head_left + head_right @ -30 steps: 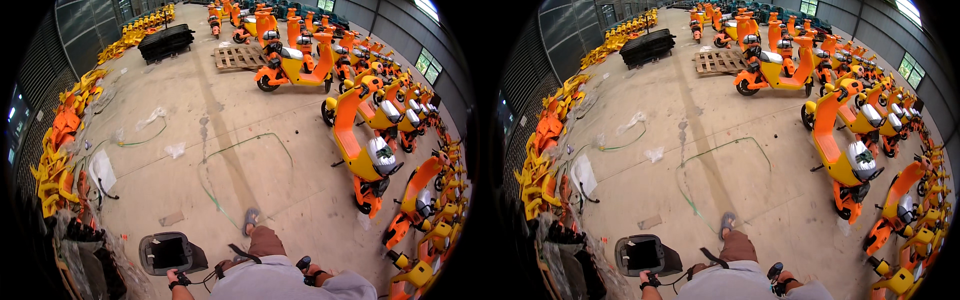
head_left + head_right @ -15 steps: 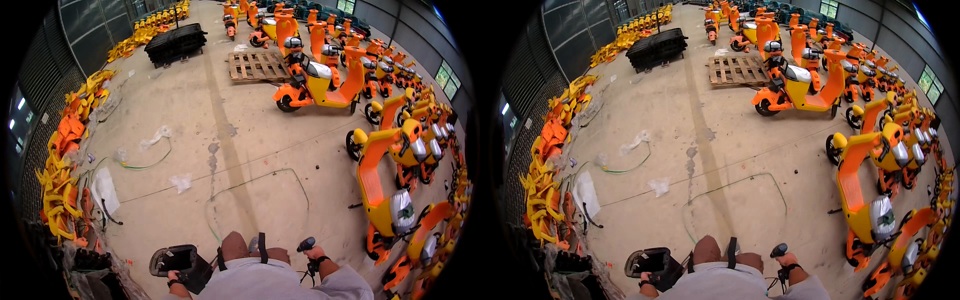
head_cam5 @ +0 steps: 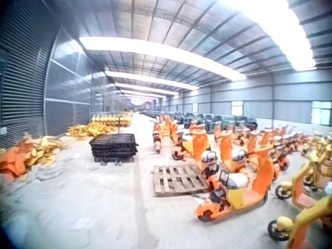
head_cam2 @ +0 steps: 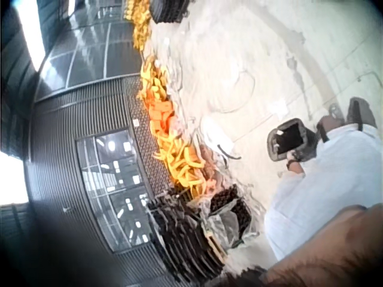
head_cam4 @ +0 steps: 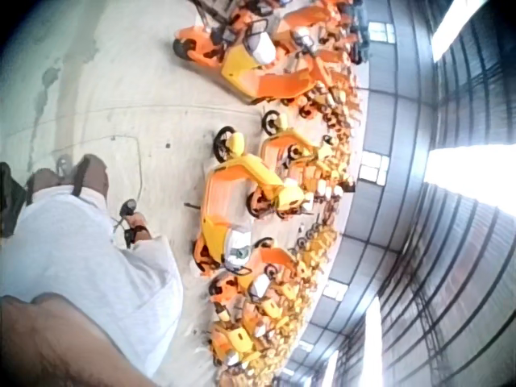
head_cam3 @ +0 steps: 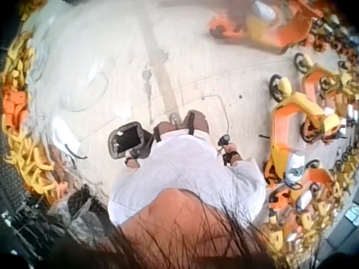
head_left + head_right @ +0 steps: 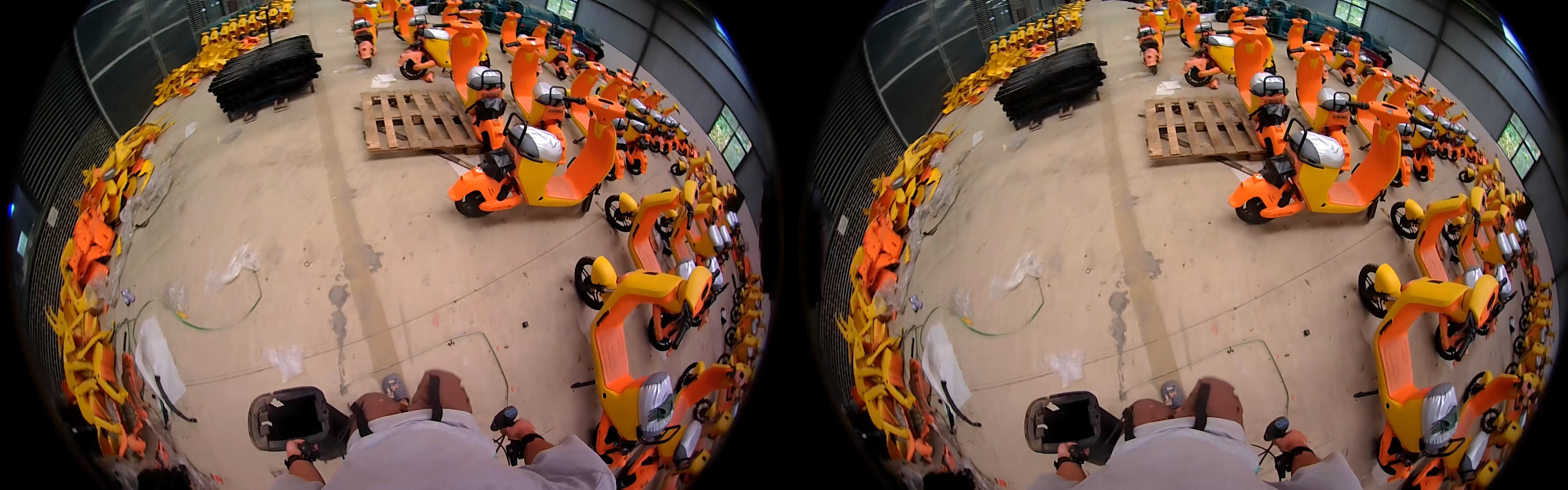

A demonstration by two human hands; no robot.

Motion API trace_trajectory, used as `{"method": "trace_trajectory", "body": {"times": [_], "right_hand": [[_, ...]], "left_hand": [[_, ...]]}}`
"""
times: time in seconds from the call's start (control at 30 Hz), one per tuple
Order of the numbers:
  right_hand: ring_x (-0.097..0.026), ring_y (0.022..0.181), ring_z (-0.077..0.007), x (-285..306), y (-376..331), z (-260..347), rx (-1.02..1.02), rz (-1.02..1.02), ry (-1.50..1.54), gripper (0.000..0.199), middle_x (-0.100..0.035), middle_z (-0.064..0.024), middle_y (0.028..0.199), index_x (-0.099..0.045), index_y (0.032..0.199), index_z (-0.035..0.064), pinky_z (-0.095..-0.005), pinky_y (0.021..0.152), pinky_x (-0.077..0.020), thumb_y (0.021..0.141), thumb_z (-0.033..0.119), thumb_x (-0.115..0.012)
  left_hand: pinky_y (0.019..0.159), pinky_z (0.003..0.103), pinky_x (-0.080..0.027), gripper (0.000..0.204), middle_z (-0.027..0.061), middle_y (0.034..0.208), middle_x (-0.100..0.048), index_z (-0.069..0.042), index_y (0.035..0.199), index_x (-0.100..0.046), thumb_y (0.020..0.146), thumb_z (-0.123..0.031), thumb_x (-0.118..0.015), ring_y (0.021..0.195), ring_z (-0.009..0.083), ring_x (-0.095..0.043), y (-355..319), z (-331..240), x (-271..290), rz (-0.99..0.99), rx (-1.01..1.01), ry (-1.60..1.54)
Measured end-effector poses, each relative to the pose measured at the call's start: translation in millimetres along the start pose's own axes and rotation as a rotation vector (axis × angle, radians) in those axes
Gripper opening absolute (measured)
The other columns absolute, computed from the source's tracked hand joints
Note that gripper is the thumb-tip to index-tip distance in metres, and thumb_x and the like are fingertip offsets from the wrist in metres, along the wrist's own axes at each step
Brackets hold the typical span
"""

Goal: The person uses a power drill to secure the front console and dashboard components of an electric scooter, then retrieves a bucket-like internal storage part and installs it into another scooter's chassis on a pallet.

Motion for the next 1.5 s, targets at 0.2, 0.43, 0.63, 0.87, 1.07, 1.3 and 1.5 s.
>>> {"method": "trace_trajectory", "body": {"times": [0.2, 0.43, 0.63, 0.87, 1.07, 1.3, 1.5], "right_hand": [[-0.068, 0.074, -0.0164, 11, 79, 69, -0.058, 0.287, 0.128, 0.029, -0.074, -0.0032, 0.082, -0.079, 0.083, 0.0116, -0.0327, 0.071, -0.0544, 0.07, 0.038, -0.082], [-0.07, 0.089, -0.0233, 105, 193, 215, -0.073, 0.302, 0.176, 0.042, -0.075, -0.0095, 0.096, -0.079, 0.094, 0.0091, -0.0353, 0.078, -0.0537, 0.069, 0.043, -0.08], [-0.071, 0.076, -0.0209, 322, 223, 382, 0.04, 0.105, 0.27, 0.043, -0.074, -0.0112, 0.085, -0.077, 0.088, 0.0037, -0.0364, 0.069, -0.056, 0.075, 0.045, -0.076], [-0.073, 0.07, -0.0206, 535, 248, 535, 0.09, -0.069, 0.513, 0.037, -0.075, -0.0107, 0.08, -0.075, 0.088, 0.0001, -0.0347, 0.071, -0.0583, 0.077, 0.036, -0.076], [-0.072, 0.067, -0.0213, 578, 305, 620, -0.005, -0.081, 0.655, 0.034, -0.074, -0.0116, 0.079, -0.074, 0.092, -0.001, -0.0351, 0.068, -0.059, 0.077, 0.03, -0.076], [-0.073, 0.082, -0.0307, 637, 314, 717, 0.033, 0.009, 0.386, 0.051, -0.074, -0.0204, 0.086, -0.075, 0.091, -0.0023, -0.0391, 0.076, -0.0576, 0.072, 0.045, -0.073], [-0.073, 0.08, -0.0273, 700, 377, 801, 0.045, -0.002, 0.423, 0.049, -0.074, -0.0161, 0.086, -0.076, 0.092, 0.0002, -0.0399, 0.077, -0.0564, 0.073, 0.046, -0.077]], "left_hand": [[0.081, 0.065, -0.054, 0.03, 0.0296, 0.099, -0.055, 0.003, 0.098, -0.05, 0.079, -0.02, -0.054, 0.09, 0.0481, -0.058, 2, -120, -153, -0.063, 0.038, 0.024], [0.075, 0.068, -0.053, 0.034, 0.0275, 0.098, -0.057, 0.002, 0.094, -0.055, 0.078, -0.027, -0.048, 0.085, 0.0485, -0.059, 6, -220, -369, -0.113, -0.045, 0.102], [0.083, 0.072, -0.048, 0.039, 0.0274, 0.1, -0.062, 0.002, 0.092, -0.057, 0.079, -0.032, -0.045, 0.09, 0.0479, -0.059, 9, -303, -555, 0.02, -0.003, 0.13], [0.094, 0.072, -0.041, 0.03, 0.0186, 0.103, -0.061, -0.007, 0.092, -0.057, 0.083, -0.034, -0.046, 0.102, 0.0428, -0.056, 33, -357, -748, 0.04, -0.015, 0.12], [0.094, 0.072, -0.043, 0.024, 0.0193, 0.105, -0.059, -0.007, 0.092, -0.055, 0.084, -0.029, -0.049, 0.102, 0.0415, -0.056, 60, -424, -934, 0.1, -0.027, 0.102], [0.092, 0.065, -0.049, 0.017, 0.0194, 0.106, -0.052, -0.005, 0.091, -0.052, 0.082, -0.019, -0.056, 0.102, 0.0414, -0.052, 64, -511, -1109, 0.017, -0.018, 0.096], [0.063, 0.05, -0.057, 0.024, 0.0179, 0.083, -0.053, -0.007, 0.08, -0.052, 0.072, -0.027, -0.063, 0.067, 0.0386, -0.059, 77, -567, -1244, 0.098, -0.068, 0.194]]}}
Point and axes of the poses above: each hand's wrist, its own y-axis towards the middle knuckle, its own x-axis out of the back of the hand, z = x × y, the point moved 7 cm from there along y, towards the middle knuckle
